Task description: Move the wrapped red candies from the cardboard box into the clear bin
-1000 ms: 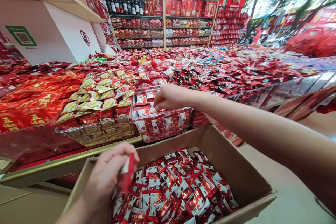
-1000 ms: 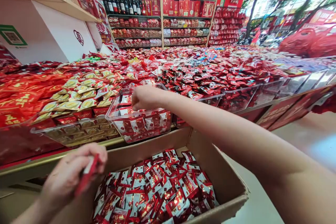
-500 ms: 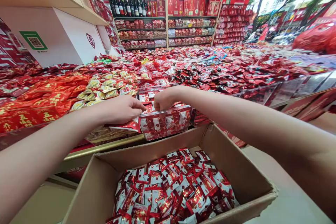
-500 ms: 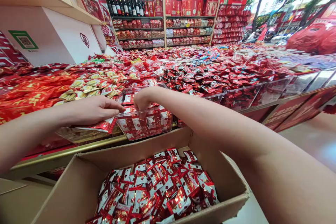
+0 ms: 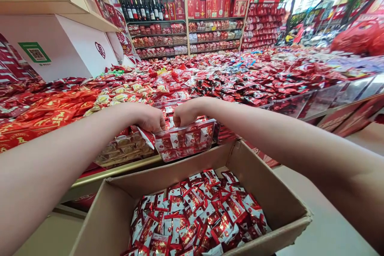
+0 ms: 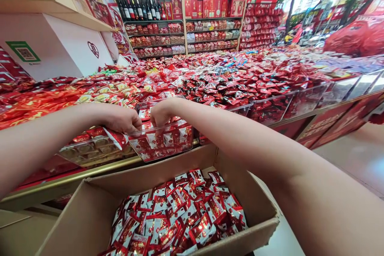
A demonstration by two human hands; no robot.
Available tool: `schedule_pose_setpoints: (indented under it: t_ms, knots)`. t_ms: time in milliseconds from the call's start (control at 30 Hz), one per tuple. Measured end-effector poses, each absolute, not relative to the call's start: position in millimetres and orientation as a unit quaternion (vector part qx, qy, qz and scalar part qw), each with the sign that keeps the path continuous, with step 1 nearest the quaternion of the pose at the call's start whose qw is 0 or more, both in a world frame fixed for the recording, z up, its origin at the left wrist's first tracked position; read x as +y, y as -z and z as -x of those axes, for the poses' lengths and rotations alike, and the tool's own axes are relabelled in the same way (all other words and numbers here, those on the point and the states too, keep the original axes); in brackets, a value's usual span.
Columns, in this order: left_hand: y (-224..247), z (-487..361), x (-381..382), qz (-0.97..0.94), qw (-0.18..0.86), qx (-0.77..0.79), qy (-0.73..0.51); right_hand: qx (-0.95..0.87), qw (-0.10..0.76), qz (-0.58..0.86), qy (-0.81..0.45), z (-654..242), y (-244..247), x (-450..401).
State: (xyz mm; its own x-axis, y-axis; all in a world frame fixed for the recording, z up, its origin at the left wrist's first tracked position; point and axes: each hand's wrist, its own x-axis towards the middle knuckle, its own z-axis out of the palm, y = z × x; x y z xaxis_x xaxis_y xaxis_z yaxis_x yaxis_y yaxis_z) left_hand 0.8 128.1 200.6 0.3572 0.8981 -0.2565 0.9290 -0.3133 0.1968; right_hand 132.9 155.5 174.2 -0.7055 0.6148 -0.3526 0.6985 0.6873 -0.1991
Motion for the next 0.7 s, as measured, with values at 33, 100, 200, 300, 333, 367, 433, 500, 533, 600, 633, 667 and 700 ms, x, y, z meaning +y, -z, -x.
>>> schedule_pose_setpoints:
  t_ms: [33, 100, 200, 300, 333, 367, 433, 500, 533, 600, 633, 667, 700]
  knots:
    - [-201, -3, 128, -0.807, 0.156, 0.563, 0.084, 0.909, 0.131, -0.36, 0.164, -133, -174, 156]
    - [-201, -7, 125, -0.803, 0.152, 0.556, 0.149, 0.91, 0.132, -0.359, 0.161, -133, -174, 155]
    - [-203, -12, 122, -0.807, 0.132, 0.547, 0.182, 0.912, 0.133, -0.356, 0.156, -134, -175, 154]
    - [-203, -12, 121, -0.814, 0.114, 0.537, 0.19, 0.914, 0.135, -0.349, 0.155, -134, -176, 155]
    - [-202, -11, 122, -0.817, 0.108, 0.534, 0.19, 0.915, 0.135, -0.347, 0.156, -134, -176, 155]
    - [-202, -10, 122, -0.82, 0.104, 0.53, 0.19, 0.916, 0.134, -0.345, 0.156, -135, -176, 155]
    - [-200, -8, 123, -0.825, 0.096, 0.523, 0.19, 0.918, 0.129, -0.343, 0.153, -135, -176, 155]
    - [-199, -7, 123, -0.83, 0.091, 0.517, 0.19, 0.92, 0.124, -0.343, 0.146, -135, -177, 154]
    - [-199, -7, 123, -0.832, 0.089, 0.515, 0.187, 0.92, 0.122, -0.344, 0.143, -135, -177, 153]
    - [-200, -5, 122, -0.835, 0.081, 0.515, 0.174, 0.917, 0.118, -0.351, 0.146, -136, -178, 152]
    - [-201, -3, 121, -0.838, 0.075, 0.515, 0.164, 0.915, 0.115, -0.357, 0.15, -136, -179, 151]
    - [-202, -1, 119, -0.841, 0.066, 0.515, 0.15, 0.912, 0.112, -0.362, 0.155, -137, -179, 150]
    - [-203, 3, 117, -0.845, 0.055, 0.514, 0.135, 0.911, 0.106, -0.366, 0.159, -137, -179, 150]
